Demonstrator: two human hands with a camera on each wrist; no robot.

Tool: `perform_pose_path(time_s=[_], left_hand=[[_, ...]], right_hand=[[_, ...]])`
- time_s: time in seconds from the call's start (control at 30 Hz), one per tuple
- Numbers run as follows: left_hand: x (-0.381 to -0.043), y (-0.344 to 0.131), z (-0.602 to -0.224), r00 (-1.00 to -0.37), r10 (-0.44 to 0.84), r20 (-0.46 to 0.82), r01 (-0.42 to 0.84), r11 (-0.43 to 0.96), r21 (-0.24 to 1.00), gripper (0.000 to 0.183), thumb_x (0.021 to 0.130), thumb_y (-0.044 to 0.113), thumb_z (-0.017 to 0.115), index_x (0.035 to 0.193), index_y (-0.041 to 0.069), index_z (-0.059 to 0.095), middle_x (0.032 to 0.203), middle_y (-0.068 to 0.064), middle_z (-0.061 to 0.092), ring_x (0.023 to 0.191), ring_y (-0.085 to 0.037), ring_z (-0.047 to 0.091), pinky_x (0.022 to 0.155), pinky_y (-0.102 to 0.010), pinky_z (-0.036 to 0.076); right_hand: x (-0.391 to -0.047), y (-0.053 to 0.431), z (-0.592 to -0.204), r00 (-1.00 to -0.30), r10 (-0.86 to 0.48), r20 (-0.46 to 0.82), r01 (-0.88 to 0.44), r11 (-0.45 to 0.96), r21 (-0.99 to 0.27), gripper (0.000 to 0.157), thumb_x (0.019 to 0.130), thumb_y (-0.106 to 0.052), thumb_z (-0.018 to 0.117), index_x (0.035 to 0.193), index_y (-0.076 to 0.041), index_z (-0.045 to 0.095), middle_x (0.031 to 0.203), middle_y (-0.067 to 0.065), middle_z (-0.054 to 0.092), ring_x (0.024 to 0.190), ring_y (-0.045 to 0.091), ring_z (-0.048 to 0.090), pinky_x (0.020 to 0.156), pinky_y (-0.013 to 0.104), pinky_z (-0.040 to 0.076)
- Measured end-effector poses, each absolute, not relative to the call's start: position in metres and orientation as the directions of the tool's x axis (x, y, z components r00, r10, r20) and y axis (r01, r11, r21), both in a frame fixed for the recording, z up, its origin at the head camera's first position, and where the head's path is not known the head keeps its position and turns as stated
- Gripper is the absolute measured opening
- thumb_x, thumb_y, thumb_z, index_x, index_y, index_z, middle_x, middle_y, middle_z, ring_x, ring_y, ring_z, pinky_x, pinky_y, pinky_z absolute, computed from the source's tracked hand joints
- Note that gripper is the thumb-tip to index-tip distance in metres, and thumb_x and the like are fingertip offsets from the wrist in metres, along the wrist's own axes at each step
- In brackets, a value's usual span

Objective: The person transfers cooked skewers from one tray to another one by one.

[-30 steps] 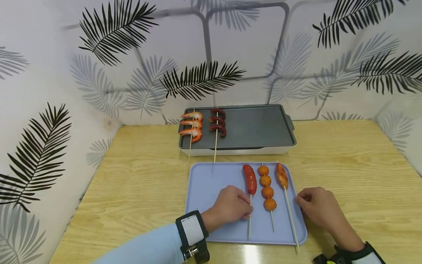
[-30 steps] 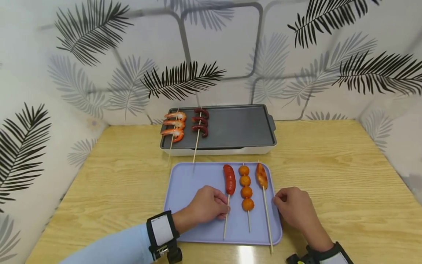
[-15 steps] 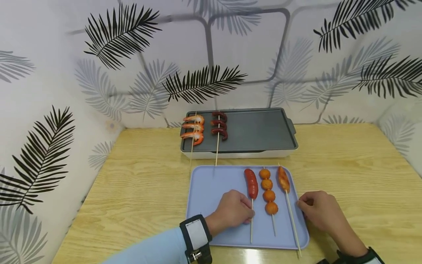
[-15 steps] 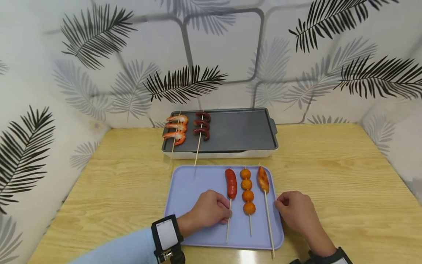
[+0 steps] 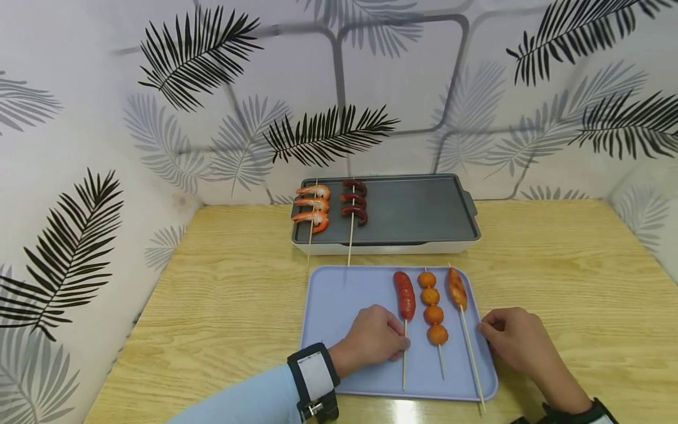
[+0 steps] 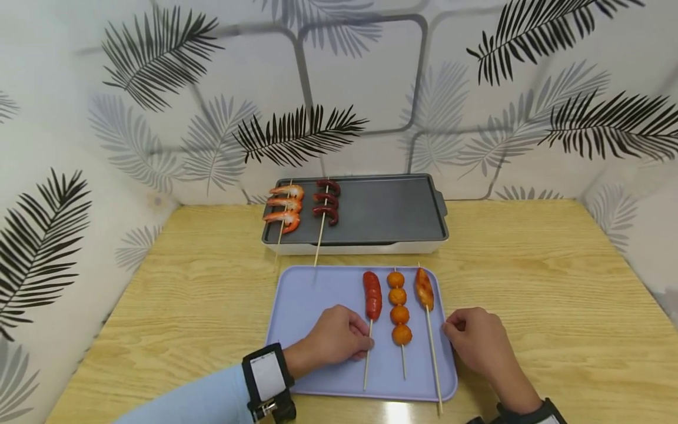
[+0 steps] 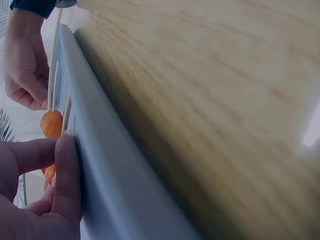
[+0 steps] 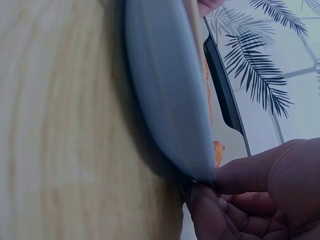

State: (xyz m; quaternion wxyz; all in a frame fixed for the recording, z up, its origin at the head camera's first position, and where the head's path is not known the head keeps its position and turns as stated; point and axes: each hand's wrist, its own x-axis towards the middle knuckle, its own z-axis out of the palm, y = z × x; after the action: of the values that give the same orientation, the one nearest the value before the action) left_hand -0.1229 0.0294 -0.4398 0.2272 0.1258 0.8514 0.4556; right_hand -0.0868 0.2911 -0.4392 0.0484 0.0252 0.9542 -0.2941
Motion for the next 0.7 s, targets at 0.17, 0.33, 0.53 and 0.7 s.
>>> perform_pose_path(time_s=[0.17, 0.33, 0.53, 0.7], left_hand=[[-0.134, 0.018, -0.435, -0.854, 0.439, -0.279, 0.034, 0.582, 0.812, 0.018, 0.082, 0.019, 0.080, 0.069, 0.010, 0.071, 0.050, 0.004, 0.060, 0.046, -0.008, 0.060, 0.048, -0.024, 0.045], [-0.155, -0.004, -0.421, -0.867, 0.400, -0.297, 0.016, 0.617, 0.787, 0.017, 0.081, 0.025, 0.081, 0.074, 0.011, 0.074, 0.055, 0.000, 0.064, 0.053, -0.012, 0.064, 0.052, -0.025, 0.043], [-0.180, -0.035, -0.405, -0.897, 0.320, -0.305, -0.057, 0.600, 0.798, 0.018, 0.082, 0.027, 0.080, 0.084, 0.009, 0.076, 0.066, -0.001, 0.069, 0.061, -0.012, 0.067, 0.059, -0.027, 0.050], [-0.195, -0.049, -0.395, -0.921, 0.246, -0.302, -0.120, 0.559, 0.820, 0.023, 0.086, 0.024, 0.077, 0.095, 0.004, 0.076, 0.077, -0.006, 0.073, 0.068, -0.013, 0.069, 0.066, -0.029, 0.054]], right_hand=[[-0.086, 0.291, -0.440, -0.993, 0.032, -0.117, 0.094, 0.815, -0.571, 0.011, 0.089, -0.012, 0.066, 0.084, -0.004, 0.073, 0.065, -0.004, 0.062, 0.058, 0.012, 0.054, 0.051, 0.025, 0.041], [-0.085, 0.291, -0.440, -0.994, 0.032, -0.108, 0.088, 0.814, -0.575, 0.011, 0.088, -0.012, 0.067, 0.083, -0.005, 0.073, 0.065, -0.003, 0.062, 0.058, 0.012, 0.054, 0.051, 0.025, 0.041], [-0.085, 0.291, -0.439, -0.995, 0.028, -0.095, 0.077, 0.816, -0.573, 0.010, 0.088, -0.012, 0.067, 0.082, -0.005, 0.073, 0.067, -0.003, 0.063, 0.059, 0.012, 0.053, 0.051, 0.025, 0.041], [-0.086, 0.291, -0.439, -0.994, 0.032, -0.104, 0.086, 0.817, -0.571, 0.011, 0.088, -0.012, 0.067, 0.083, -0.005, 0.073, 0.067, -0.003, 0.062, 0.059, 0.012, 0.053, 0.051, 0.026, 0.040]])
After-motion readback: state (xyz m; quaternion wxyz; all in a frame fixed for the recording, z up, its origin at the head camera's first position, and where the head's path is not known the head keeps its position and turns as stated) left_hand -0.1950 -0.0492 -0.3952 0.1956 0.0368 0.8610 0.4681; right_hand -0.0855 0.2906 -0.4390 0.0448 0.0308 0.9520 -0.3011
